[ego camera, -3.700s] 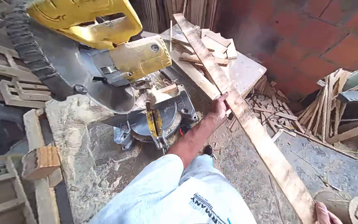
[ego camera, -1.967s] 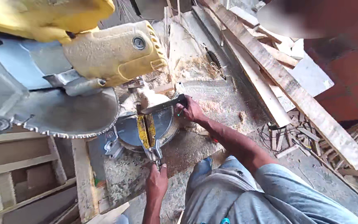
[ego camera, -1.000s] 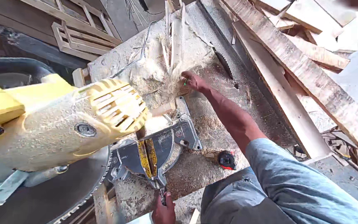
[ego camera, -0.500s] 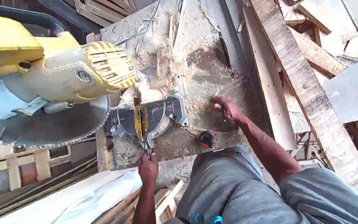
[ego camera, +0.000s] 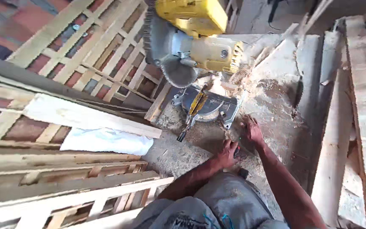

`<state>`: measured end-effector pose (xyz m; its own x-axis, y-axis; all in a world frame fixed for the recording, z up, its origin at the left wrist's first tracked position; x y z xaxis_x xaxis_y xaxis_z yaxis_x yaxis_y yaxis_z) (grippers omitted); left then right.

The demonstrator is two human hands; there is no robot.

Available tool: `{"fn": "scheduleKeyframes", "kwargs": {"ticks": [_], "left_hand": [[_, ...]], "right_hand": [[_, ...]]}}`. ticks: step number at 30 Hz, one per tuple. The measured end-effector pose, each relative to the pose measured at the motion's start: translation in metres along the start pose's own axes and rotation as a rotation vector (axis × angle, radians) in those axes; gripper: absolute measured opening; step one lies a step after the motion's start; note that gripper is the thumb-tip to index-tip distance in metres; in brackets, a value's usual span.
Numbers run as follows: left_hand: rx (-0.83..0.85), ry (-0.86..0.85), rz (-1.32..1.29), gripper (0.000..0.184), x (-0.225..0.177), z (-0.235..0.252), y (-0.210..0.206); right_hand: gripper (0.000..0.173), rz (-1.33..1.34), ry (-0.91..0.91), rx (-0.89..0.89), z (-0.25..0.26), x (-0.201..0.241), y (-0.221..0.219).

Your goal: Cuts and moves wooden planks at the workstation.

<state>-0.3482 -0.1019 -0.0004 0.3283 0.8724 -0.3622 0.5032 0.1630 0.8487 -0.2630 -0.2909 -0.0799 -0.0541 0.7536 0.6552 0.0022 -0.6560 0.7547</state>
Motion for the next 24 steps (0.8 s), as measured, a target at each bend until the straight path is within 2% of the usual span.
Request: {"fn": "scheduleKeyframes", "kwargs": {"ticks": [3, 6, 7, 8, 10, 12, 13, 15, 18, 19, 21, 23, 24], "left_hand": [[0.024, 0.184, -0.134, 0.068, 0.032, -0.045, 0.028], [0.150, 0.276, -0.559, 0.053, 0.094, -0.101, 0.034], [0.161, 0.341, -0.723, 0.057, 0.114, -0.122, 0.027], [0.130, 0.415, -0.892, 0.065, 0.130, -0.144, 0.015], [0.040, 0.579, -1.185, 0.078, 0.152, -0.183, -0.013], [-0.049, 0.729, -1.407, 0.075, 0.160, -0.214, -0.041], [-0.103, 0.785, -1.504, 0.075, 0.161, -0.222, -0.053], [-0.225, 0.864, -1.698, 0.082, 0.154, -0.229, -0.073], [-0.310, 0.722, -1.901, 0.090, 0.139, -0.221, -0.088], [-0.319, 0.654, -1.942, 0.091, 0.135, -0.216, -0.088], [-0.310, 0.550, -1.965, 0.091, 0.135, -0.212, -0.087], [-0.270, 0.496, -1.942, 0.092, 0.145, -0.214, -0.082], [-0.259, 0.485, -1.944, 0.092, 0.151, -0.217, -0.081]], "right_hand": [[0.050, 0.420, 0.005, 0.019, -0.030, 0.049, -0.021], [0.044, 0.960, -0.026, 0.048, -0.073, 0.072, -0.015], [0.046, 0.981, -0.034, -0.017, -0.089, 0.069, -0.001], [0.046, 0.811, -0.055, -0.131, -0.106, 0.060, 0.018], [0.046, 0.246, -0.224, -0.311, -0.136, 0.031, 0.048], [0.058, -0.100, -0.371, -0.349, -0.157, 0.004, 0.047], [0.060, -0.146, -0.347, -0.325, -0.163, 0.003, 0.035], [0.058, -0.009, -0.110, -0.196, -0.172, 0.034, -0.002], [0.060, 0.704, 0.236, 0.244, -0.162, 0.121, -0.041], [0.058, 0.857, 0.319, 0.357, -0.154, 0.148, -0.046], [0.052, 0.926, 0.432, 0.406, -0.138, 0.190, -0.045], [0.051, 0.793, 0.449, 0.333, -0.126, 0.209, -0.041], [0.055, 0.678, 0.424, 0.323, -0.123, 0.211, -0.040]]}}
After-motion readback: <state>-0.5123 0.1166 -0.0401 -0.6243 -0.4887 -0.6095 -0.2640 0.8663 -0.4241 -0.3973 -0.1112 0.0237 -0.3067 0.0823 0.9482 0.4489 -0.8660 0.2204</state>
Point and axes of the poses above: each hand's wrist, its own z-axis towards the middle knuckle, its own y-axis out of the back of the hand, x = y × z, the point moved 2 cm from there along z, towards the middle knuckle, and after that the axes turned 2 degrees about -x, right-handed, at the moved point
